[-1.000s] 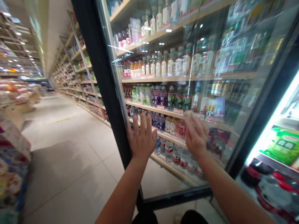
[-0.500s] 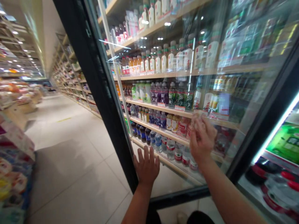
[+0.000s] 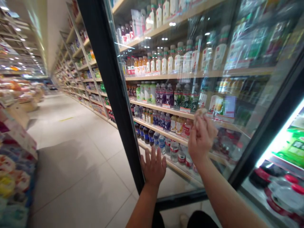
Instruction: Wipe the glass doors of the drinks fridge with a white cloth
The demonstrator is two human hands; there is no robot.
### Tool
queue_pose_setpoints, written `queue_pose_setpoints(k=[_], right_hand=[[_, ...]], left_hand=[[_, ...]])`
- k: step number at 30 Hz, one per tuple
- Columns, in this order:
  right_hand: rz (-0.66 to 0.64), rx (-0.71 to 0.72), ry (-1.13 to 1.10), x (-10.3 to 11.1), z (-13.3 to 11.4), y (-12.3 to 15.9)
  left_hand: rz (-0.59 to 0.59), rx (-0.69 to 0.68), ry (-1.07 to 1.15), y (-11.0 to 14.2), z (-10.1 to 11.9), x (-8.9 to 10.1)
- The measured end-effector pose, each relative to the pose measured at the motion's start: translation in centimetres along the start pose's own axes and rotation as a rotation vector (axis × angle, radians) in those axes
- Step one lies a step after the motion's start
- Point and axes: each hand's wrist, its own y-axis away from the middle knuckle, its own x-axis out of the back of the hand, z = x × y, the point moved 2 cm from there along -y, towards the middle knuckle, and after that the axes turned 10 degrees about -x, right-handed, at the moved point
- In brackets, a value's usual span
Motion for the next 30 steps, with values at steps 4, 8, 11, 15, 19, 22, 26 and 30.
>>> queue_pose_setpoints(k=[4, 8, 11, 15, 19, 22, 26, 30], right_hand=[[-0.337, 0.250, -0.119, 0.1, -1.6, 2.9], [-0.213, 0.177, -0.075, 0.8, 1.8, 0.0], [0.078, -0.156, -0.011, 1.5, 5.5, -3.2], [0.039, -0.186, 0.012, 1.9, 5.4, -1.8], [-0.286, 0.203, -0.066, 1.3, 2.7, 0.1], [-0.183, 0.128, -0.065, 0.8, 2.7, -2.0], [0.049, -0.117, -0.047, 0.0, 2.2, -3.4], [-0.201, 0.132, -0.087, -1.3, -1.0, -2.5]], left_hand=[[0.157, -0.115, 0.015, -4.1, -0.5, 2.1], [0.272, -0.161, -0.038, -10.9, -1.5, 3.0], [0.190, -0.115, -0.053, -14.1, -1.9, 2.3], [0.132, -0.100, -0.058, -14.4, -2.0, 1.4], [0.149, -0.103, -0.061, -13.7, -2.0, 1.3], [0.143, -0.107, -0.076, -13.6, -2.0, 1.4], [0.149, -0.102, -0.079, -13.7, -2.1, 1.3], [0.150, -0.101, -0.061, -13.7, -2.1, 1.2]])
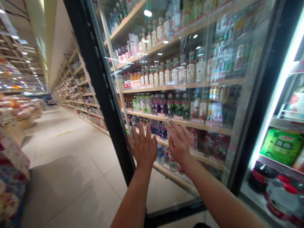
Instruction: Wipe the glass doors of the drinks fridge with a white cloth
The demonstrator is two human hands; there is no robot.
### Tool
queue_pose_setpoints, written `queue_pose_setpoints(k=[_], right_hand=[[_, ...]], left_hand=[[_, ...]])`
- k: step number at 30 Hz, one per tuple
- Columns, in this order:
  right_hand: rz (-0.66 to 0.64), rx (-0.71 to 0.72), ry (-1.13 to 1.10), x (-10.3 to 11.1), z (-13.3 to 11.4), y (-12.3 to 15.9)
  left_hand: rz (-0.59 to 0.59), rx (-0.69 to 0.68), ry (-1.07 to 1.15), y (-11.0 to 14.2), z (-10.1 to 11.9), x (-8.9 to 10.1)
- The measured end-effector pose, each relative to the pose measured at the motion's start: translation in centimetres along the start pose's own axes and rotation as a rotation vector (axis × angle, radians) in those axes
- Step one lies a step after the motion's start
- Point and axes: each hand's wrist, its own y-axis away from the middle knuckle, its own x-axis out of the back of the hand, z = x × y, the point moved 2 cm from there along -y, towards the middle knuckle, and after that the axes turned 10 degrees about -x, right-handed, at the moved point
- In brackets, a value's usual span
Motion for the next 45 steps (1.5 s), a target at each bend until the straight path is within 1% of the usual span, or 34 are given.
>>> queue_pose_setpoints(k=[1, 2, 3, 5, 6, 7, 8, 11, 12, 13, 14, 17, 18, 19, 20, 23, 24, 25, 28, 29, 30, 31, 34, 35, 36, 37, 40, 41, 42, 45], right_hand=[[-0.027, 0.043, -0.003, -0.2, -0.5, -0.4], [-0.010, 0.050, -0.001, -0.3, -0.7, -1.1], [0.043, 0.022, 0.005, -0.2, -0.8, -1.9], [0.190, -0.081, 0.008, -0.2, -0.9, -3.4], [0.236, -0.122, 0.006, -0.3, -1.1, -3.8], [0.244, -0.135, 0.000, -0.5, -1.6, -3.9], [0.206, -0.110, -0.008, -0.8, -2.2, -3.8], [-0.016, 0.096, -0.043, -1.6, -4.1, -2.8], [-0.056, 0.145, -0.053, -1.7, -4.3, -2.7], [-0.055, 0.159, -0.059, -1.7, -4.3, -2.8], [-0.015, 0.134, -0.060, -1.7, -4.0, -3.2], [0.205, -0.050, -0.044, -1.3, -2.8, -4.4], [0.249, -0.092, -0.039, -1.3, -2.6, -4.6], [0.248, -0.101, -0.036, -1.3, -2.6, -4.4], [0.205, -0.073, -0.037, -1.4, -2.8, -4.1], [-0.021, 0.108, -0.043, -1.3, -2.9, -2.8], [-0.052, 0.133, -0.034, -1.0, -2.5, -2.6], [-0.035, 0.118, -0.019, -0.6, -1.7, -2.5], [0.178, -0.075, 0.038, 0.8, 1.2, -2.5], [0.225, -0.122, 0.051, 1.1, 2.0, -2.3], [0.230, -0.137, 0.056, 1.2, 2.4, -2.0], [0.188, -0.113, 0.055, 1.3, 2.5, -1.6], [-0.027, 0.055, 0.020, 1.2, 2.4, -0.5], [-0.057, 0.082, 0.014, 1.3, 2.7, -0.3], [-0.044, 0.074, 0.017, 1.6, 3.1, -0.3], [0.006, 0.034, 0.031, 1.9, 3.8, -0.5], [0.219, -0.133, 0.088, 2.9, 6.1, -0.5], [0.247, -0.148, 0.101, 3.0, 6.6, -0.2], [0.236, -0.129, 0.109, 3.2, 6.8, 0.2], [0.082, 0.040, 0.113, 3.6, 7.4, 1.6]], left_hand=[[0.000, 0.000, 0.003, 0.0, 0.0, 0.0], [-0.001, 0.001, 0.006, 0.0, 0.1, 0.1], [-0.002, 0.005, 0.007, 0.0, 0.1, 0.1], [-0.006, 0.015, 0.010, 0.0, 0.2, 0.2], [-0.006, 0.018, 0.013, 0.0, 0.3, 0.2], [-0.004, 0.019, 0.018, 0.0, 0.3, 0.1], [0.000, 0.017, 0.023, 0.0, 0.3, 0.1], [0.013, 0.015, 0.039, 0.1, 0.3, 0.0], [0.012, 0.019, 0.046, 0.1, 0.3, -0.1], [0.005, 0.023, 0.051, 0.1, 0.4, -0.1], [-0.005, 0.029, 0.054, 0.1, 0.4, 0.0], [-0.041, 0.028, 0.043, 0.1, 0.5, 0.1], [-0.049, 0.027, 0.036, 0.1, 0.5, 0.2], [-0.054, 0.027, 0.030, 0.1, 0.6, 0.2], [-0.056, 0.027, 0.027, 0.1, 0.6, 0.3], [-0.069, 0.037, 0.036, 0.1, 0.5, 0.3], [-0.072, 0.038, 0.041, 0.2, 0.5, 0.3], [-0.075, 0.040, 0.048, 0.2, 0.5, 0.3], [-0.071, 0.052, 0.080, 0.3, 0.5, 0.2], [-0.073, 0.060, 0.088, 0.3, 0.5, 0.1], [-0.077, 0.067, 0.089, 0.4, 0.4, 0.1], [-0.083, 0.071, 0.083, 0.4, 0.4, 0.0], [-0.084, 0.056, 0.053, 0.3, 0.2, 0.0], [-0.071, 0.045, 0.049, 0.3, 0.2, 0.1], [-0.056, 0.034, 0.047, 0.2, 0.2, 0.2], [-0.042, 0.025, 0.044, 0.2, 0.2, 0.3], [-0.023, 0.015, 0.030, 0.1, 0.3, 0.3], [-0.023, 0.017, 0.026, 0.1, 0.3, 0.3], [-0.021, 0.020, 0.021, 0.1, 0.3, 0.2], [-0.020, 0.033, 0.030, 0.2, 0.3, 0.1]])
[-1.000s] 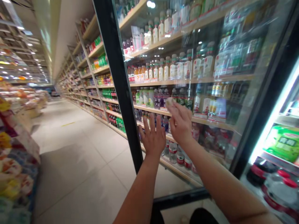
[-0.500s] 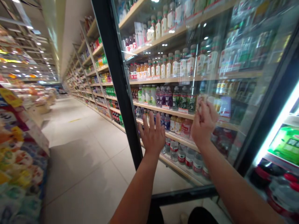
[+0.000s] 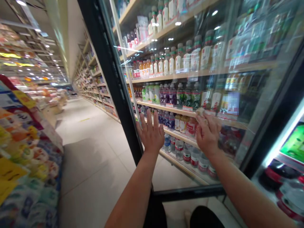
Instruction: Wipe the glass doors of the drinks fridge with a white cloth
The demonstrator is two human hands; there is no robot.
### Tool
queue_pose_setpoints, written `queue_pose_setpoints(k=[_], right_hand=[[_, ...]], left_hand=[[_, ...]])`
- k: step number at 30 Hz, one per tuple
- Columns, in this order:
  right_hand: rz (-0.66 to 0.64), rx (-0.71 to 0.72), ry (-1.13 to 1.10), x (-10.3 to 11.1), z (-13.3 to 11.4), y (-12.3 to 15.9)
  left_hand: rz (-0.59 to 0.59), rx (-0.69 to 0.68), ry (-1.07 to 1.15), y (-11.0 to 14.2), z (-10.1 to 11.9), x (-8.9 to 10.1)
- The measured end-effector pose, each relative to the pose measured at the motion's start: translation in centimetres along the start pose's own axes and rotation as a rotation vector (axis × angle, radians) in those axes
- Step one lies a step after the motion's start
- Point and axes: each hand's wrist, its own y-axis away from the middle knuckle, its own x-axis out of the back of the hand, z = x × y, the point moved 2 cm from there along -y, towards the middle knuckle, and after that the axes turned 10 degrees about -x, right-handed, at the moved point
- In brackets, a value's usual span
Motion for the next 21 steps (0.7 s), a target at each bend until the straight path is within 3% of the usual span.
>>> queue_pose_setpoints(k=[3, 6, 8, 13, 18, 21], right_hand=[[-0.002, -0.015, 0.023, 0.9, 2.4, 0.4], [0.205, -0.256, 0.089, 1.8, 5.9, 0.3], [0.288, -0.339, 0.123, 2.1, 7.0, 0.7], [0.060, -0.245, 0.086, 2.1, 6.6, 0.7], [0.251, -0.378, 0.081, 2.4, 7.4, -1.0], [0.107, -0.267, 0.039, 1.8, 5.2, -1.1]], left_hand=[[-0.057, 0.032, 0.001, 0.0, 0.0, 0.0], [-0.080, 0.032, -0.048, 0.0, 0.2, 0.1], [-0.076, 0.017, -0.068, -0.1, 0.2, 0.2], [-0.078, 0.009, -0.065, -0.2, 0.2, 0.2], [-0.065, 0.012, -0.060, -0.1, 0.2, 0.2], [-0.081, 0.040, -0.017, 0.0, 0.1, 0.0]])
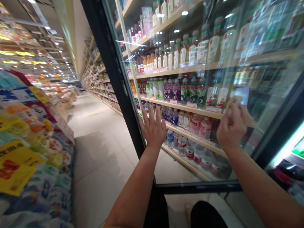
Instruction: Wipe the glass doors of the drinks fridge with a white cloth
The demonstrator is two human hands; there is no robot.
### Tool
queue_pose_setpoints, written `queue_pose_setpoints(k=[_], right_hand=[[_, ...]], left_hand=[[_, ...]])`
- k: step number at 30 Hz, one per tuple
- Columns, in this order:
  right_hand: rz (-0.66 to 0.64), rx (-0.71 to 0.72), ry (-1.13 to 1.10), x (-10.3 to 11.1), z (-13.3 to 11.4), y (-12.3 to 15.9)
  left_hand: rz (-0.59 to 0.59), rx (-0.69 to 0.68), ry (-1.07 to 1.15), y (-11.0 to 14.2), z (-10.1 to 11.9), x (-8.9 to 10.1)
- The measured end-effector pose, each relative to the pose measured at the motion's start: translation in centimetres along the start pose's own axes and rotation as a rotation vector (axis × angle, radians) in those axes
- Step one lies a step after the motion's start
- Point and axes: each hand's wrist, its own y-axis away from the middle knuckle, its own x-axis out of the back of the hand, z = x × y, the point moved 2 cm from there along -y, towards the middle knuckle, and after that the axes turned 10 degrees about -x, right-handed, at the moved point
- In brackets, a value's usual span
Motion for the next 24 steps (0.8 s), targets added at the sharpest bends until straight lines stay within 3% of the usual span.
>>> queue_pose_setpoints(k=[2, 4, 9, 11, 16, 21, 24], right_hand=[[-0.115, 0.158, -0.043, -0.4, -2.1, 0.3], [-0.122, 0.226, -0.067, -0.7, -3.7, -0.5], [0.009, 0.070, -0.086, -2.1, -5.9, -2.7], [-0.018, 0.093, -0.099, -2.6, -7.0, -1.4], [-0.237, 0.274, -0.121, -3.2, -9.7, 3.6], [-0.297, 0.259, -0.177, -4.5, -12.7, 4.3], [-0.396, 0.279, -0.262, -5.4, -15.5, 5.1]], left_hand=[[-0.015, 0.015, 0.019, 0.1, 0.0, -0.1], [-0.020, 0.016, 0.012, 0.1, 0.0, -0.1], [-0.025, -0.004, -0.004, 0.1, 0.0, 0.2], [-0.025, 0.001, 0.017, 0.1, 0.0, 0.2], [-0.016, -0.008, 0.015, 0.2, -0.1, -0.1], [0.006, -0.040, 0.002, 0.2, -0.3, -0.2], [0.004, -0.076, 0.074, 0.5, -0.7, 0.3]])
